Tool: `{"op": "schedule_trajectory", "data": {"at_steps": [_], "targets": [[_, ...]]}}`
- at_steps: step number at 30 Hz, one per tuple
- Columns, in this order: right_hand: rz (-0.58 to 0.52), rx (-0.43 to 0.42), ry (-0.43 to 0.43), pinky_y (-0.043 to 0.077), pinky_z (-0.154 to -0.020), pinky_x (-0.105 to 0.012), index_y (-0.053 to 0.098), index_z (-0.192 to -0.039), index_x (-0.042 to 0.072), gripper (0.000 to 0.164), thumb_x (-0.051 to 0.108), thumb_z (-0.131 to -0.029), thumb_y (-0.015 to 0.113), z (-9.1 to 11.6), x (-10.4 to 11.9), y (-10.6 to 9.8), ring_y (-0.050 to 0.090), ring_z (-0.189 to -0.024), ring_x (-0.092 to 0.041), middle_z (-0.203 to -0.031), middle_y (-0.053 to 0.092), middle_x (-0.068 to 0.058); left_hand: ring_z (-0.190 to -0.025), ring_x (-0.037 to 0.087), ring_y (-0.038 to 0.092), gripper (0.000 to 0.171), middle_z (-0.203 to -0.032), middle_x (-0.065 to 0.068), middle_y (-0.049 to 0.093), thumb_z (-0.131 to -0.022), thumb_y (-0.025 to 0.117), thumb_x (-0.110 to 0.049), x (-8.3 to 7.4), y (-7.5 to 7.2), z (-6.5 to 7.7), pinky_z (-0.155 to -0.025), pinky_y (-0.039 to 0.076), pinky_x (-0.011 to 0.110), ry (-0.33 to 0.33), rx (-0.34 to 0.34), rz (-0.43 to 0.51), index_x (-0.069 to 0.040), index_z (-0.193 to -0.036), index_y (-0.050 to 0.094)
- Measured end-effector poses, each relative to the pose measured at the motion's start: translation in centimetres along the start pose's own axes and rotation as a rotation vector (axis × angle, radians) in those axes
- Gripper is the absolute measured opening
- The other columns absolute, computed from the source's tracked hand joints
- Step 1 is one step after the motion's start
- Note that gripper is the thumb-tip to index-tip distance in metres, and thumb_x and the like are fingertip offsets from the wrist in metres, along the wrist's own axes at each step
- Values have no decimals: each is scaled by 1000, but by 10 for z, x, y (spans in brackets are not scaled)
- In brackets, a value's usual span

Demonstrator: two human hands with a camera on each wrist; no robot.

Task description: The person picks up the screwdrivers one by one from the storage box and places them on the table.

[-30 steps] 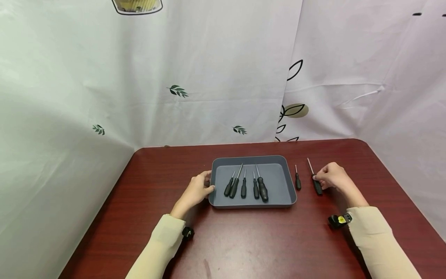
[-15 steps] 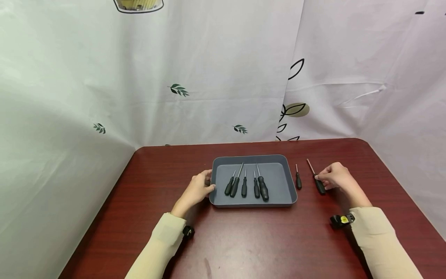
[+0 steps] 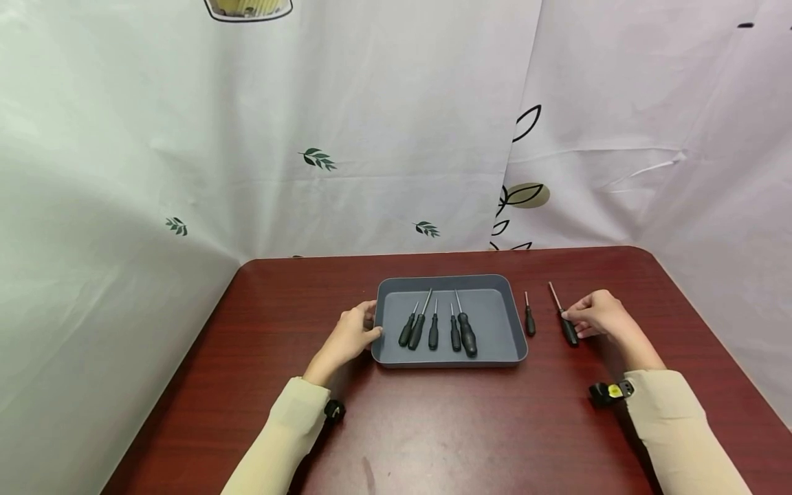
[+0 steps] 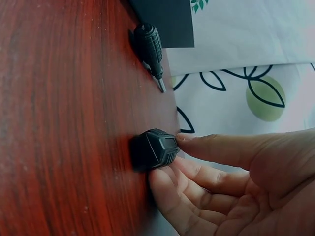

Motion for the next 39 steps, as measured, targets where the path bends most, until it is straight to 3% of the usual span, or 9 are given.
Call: {"op": "schedule_trajectory", "data": {"at_steps": [18,39], "targets": [[23,-10,-19,56,-56,-35,58,-96,-22,31,6,-85,62,3,4,0,61,-56,-19,-64,61,-6,-84,23,63,55,-100,19,62,-84,64,1,2,0,1,-51,54,27,-20,-3,9,4,-134,41],[44,-100,-70,56,-58,-37,57,-100,-17,34,15,-88,60,4,19,-12,65,-62,-23,-73,66,-13,-83,22,63,56,-100,19,62,-84,64,0,3,-1,0,-51,54,26,-24,-3,6,4,-134,41]]}}
Point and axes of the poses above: each hand's wrist, its own z-axis away from the middle knuckle, its own y-axis out of the palm, x = y × z, the point moved 10 cm from there along -z, towards the middle knuckle
